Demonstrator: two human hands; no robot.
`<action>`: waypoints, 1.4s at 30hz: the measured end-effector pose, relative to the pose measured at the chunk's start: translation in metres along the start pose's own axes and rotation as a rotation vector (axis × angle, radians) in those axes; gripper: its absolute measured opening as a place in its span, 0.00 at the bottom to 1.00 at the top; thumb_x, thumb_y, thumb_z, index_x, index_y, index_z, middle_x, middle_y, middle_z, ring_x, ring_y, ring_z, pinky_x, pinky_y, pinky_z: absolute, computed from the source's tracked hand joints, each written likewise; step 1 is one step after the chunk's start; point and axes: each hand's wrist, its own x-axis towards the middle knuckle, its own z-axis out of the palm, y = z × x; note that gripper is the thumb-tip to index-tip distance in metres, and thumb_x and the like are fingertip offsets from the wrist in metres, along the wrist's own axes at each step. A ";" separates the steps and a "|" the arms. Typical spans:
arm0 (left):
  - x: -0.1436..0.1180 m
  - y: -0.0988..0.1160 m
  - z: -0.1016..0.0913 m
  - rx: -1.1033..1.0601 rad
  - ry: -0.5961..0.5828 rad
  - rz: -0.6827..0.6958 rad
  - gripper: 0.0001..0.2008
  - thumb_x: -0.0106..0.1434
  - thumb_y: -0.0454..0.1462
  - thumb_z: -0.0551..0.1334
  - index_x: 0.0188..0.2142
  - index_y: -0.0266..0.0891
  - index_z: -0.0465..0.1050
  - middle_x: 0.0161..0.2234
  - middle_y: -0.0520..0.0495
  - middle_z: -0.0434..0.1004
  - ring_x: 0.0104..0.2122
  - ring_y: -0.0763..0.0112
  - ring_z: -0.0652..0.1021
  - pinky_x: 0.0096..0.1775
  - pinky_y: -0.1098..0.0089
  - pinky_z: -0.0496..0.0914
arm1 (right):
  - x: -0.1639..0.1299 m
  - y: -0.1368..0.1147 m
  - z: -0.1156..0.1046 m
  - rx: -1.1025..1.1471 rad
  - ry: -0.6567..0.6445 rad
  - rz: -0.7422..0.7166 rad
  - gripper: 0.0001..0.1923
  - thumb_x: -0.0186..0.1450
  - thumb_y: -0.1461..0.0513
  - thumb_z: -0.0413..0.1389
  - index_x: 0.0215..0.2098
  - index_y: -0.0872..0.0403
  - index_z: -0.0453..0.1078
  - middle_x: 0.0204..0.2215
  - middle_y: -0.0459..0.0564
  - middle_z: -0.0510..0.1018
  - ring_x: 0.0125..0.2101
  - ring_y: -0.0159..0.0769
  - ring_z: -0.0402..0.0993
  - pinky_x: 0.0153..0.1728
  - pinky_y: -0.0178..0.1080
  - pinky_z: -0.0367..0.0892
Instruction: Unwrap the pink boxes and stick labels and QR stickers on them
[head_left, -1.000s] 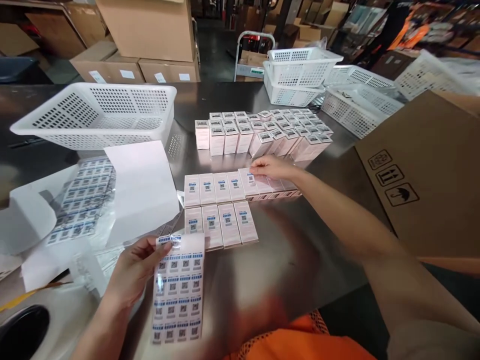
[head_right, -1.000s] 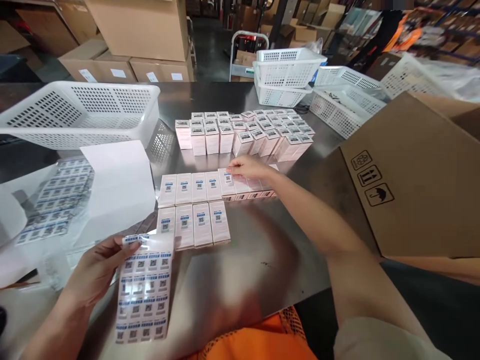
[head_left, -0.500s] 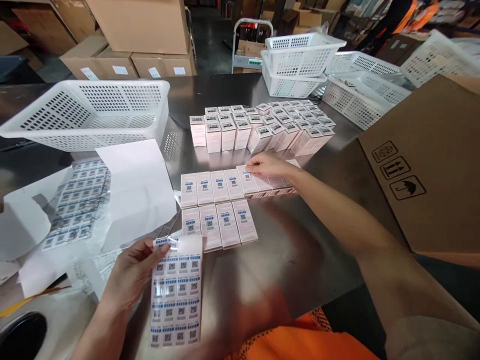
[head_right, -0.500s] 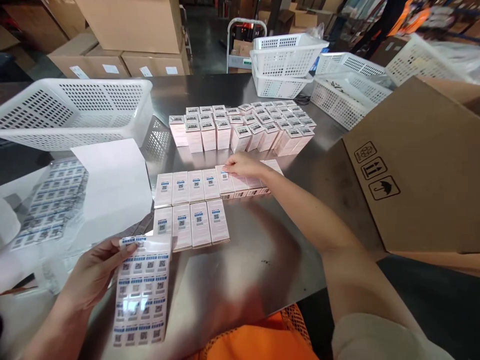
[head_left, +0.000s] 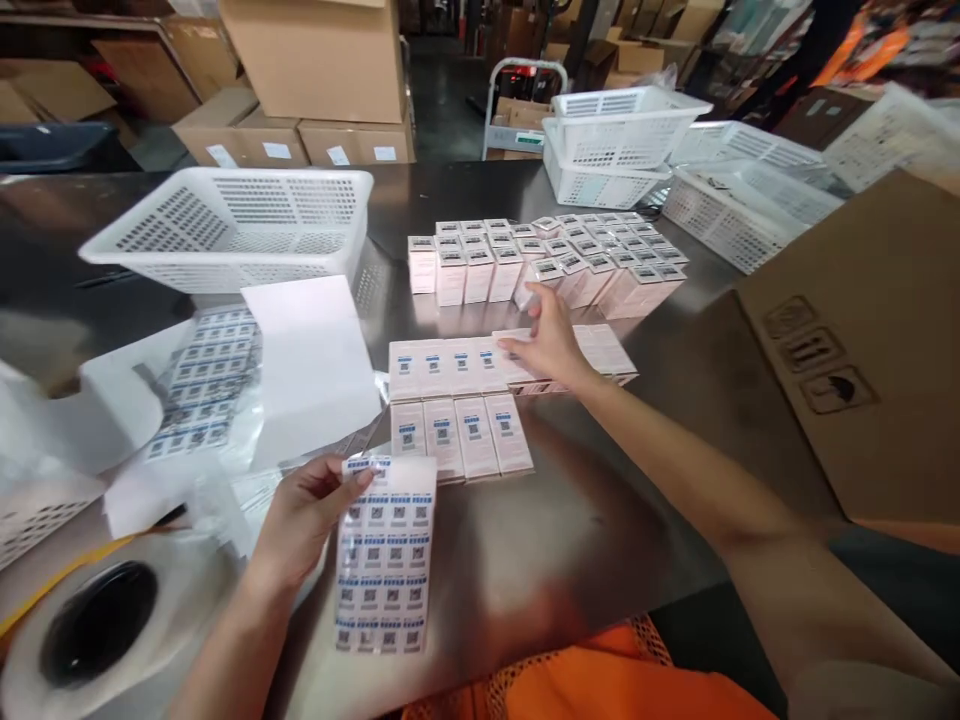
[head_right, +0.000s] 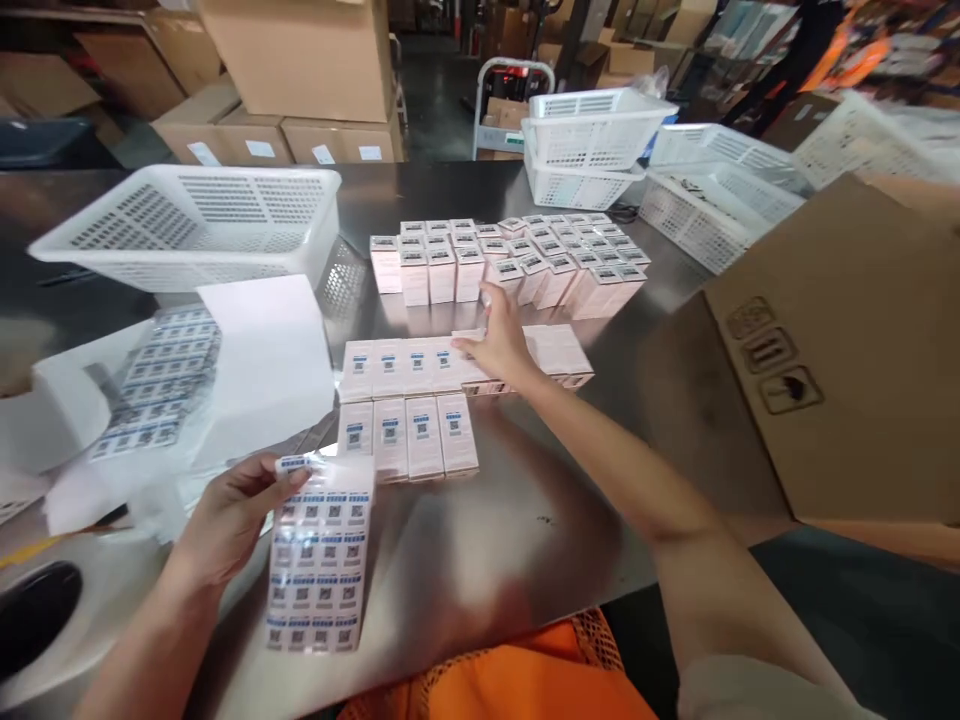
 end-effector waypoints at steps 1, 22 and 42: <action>-0.002 0.001 0.001 -0.012 -0.001 0.024 0.17 0.45 0.42 0.78 0.22 0.36 0.73 0.19 0.51 0.76 0.20 0.76 0.73 0.23 0.77 0.67 | -0.012 -0.013 0.006 0.060 -0.042 -0.068 0.37 0.54 0.64 0.70 0.60 0.57 0.64 0.45 0.55 0.70 0.36 0.38 0.71 0.41 0.43 0.69; -0.003 -0.009 0.004 0.160 -0.120 0.008 0.14 0.46 0.41 0.77 0.24 0.37 0.75 0.22 0.51 0.73 0.24 0.73 0.70 0.27 0.75 0.67 | -0.119 -0.076 0.041 -0.253 -0.162 -0.878 0.12 0.72 0.57 0.50 0.37 0.46 0.75 0.32 0.43 0.80 0.32 0.36 0.73 0.31 0.43 0.63; -0.008 -0.004 0.016 0.069 0.008 -0.084 0.19 0.46 0.45 0.77 0.23 0.36 0.71 0.21 0.51 0.72 0.22 0.75 0.70 0.23 0.77 0.65 | 0.048 0.062 -0.067 0.222 -0.437 0.078 0.20 0.55 0.47 0.62 0.26 0.56 0.70 0.20 0.42 0.68 0.23 0.29 0.62 0.27 0.35 0.57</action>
